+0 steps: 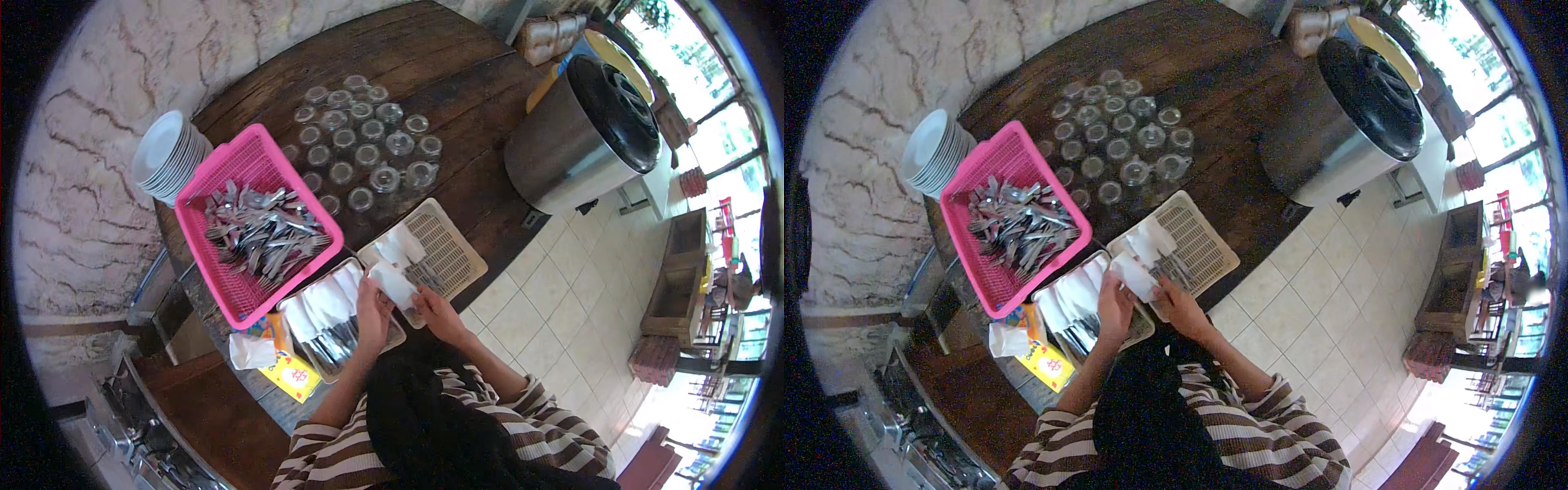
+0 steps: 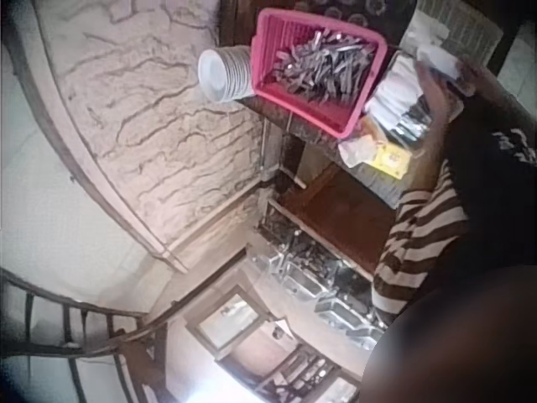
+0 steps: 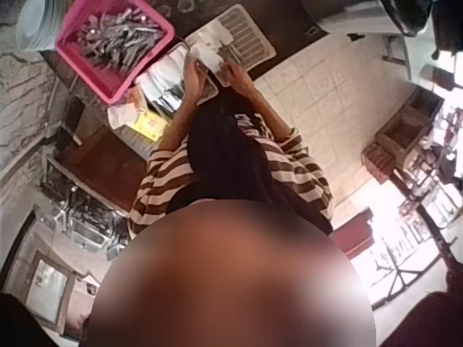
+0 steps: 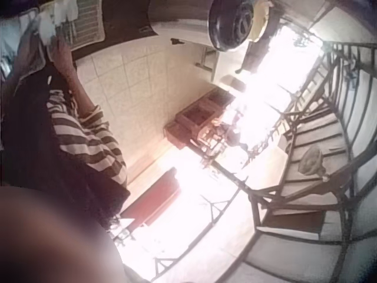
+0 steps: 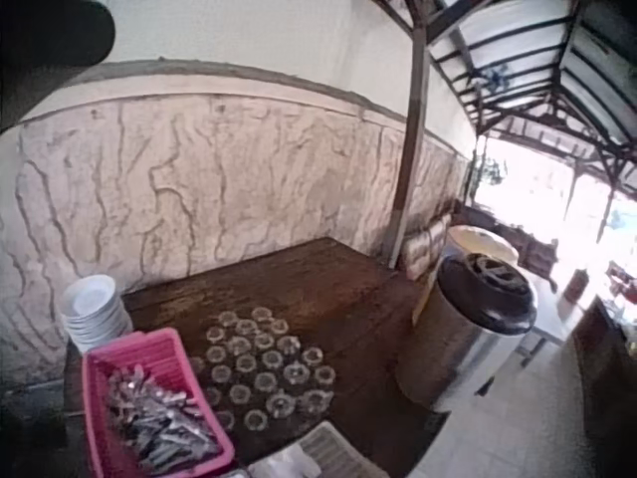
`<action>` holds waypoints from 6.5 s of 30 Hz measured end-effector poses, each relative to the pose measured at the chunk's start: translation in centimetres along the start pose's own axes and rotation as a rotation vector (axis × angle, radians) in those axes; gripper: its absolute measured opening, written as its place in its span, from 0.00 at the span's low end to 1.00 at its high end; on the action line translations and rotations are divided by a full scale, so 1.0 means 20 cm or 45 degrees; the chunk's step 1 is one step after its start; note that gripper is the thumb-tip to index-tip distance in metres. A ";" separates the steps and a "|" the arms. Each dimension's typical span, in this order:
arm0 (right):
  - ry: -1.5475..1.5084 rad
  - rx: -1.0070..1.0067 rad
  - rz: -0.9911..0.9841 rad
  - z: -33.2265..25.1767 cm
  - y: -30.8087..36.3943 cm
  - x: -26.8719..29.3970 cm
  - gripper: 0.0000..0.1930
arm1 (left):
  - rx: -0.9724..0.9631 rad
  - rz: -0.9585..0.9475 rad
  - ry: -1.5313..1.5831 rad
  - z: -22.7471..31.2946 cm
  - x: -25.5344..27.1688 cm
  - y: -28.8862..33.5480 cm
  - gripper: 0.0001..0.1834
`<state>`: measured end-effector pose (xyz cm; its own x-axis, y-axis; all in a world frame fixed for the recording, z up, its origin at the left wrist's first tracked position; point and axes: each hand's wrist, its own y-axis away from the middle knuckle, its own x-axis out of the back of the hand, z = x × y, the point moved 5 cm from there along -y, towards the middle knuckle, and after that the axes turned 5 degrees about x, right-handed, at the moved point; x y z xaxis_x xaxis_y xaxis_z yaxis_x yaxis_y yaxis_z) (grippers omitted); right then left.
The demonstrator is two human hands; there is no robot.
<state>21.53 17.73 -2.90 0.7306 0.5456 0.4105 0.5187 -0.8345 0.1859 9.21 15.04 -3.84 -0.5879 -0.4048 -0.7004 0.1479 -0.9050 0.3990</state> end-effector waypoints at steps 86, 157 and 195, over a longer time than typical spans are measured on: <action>1.392 1.048 -0.523 -0.57 -1.00 -1.20 0.10 | -0.293 0.842 -2.605 1.04 1.00 -0.12 0.07; -0.498 0.136 -0.764 -0.60 -0.26 -0.91 0.15 | -0.799 0.638 -1.080 1.01 0.69 0.66 0.17; -0.704 0.502 -0.357 -0.80 -0.29 -0.85 0.33 | -0.364 0.727 -0.690 1.23 0.58 0.72 0.16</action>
<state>-0.89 12.03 3.32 0.6104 0.7805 -0.1349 0.7640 -0.6251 -0.1601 -15.13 0.43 8.35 -0.6515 -0.7582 -0.0252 0.6922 -0.6077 0.3893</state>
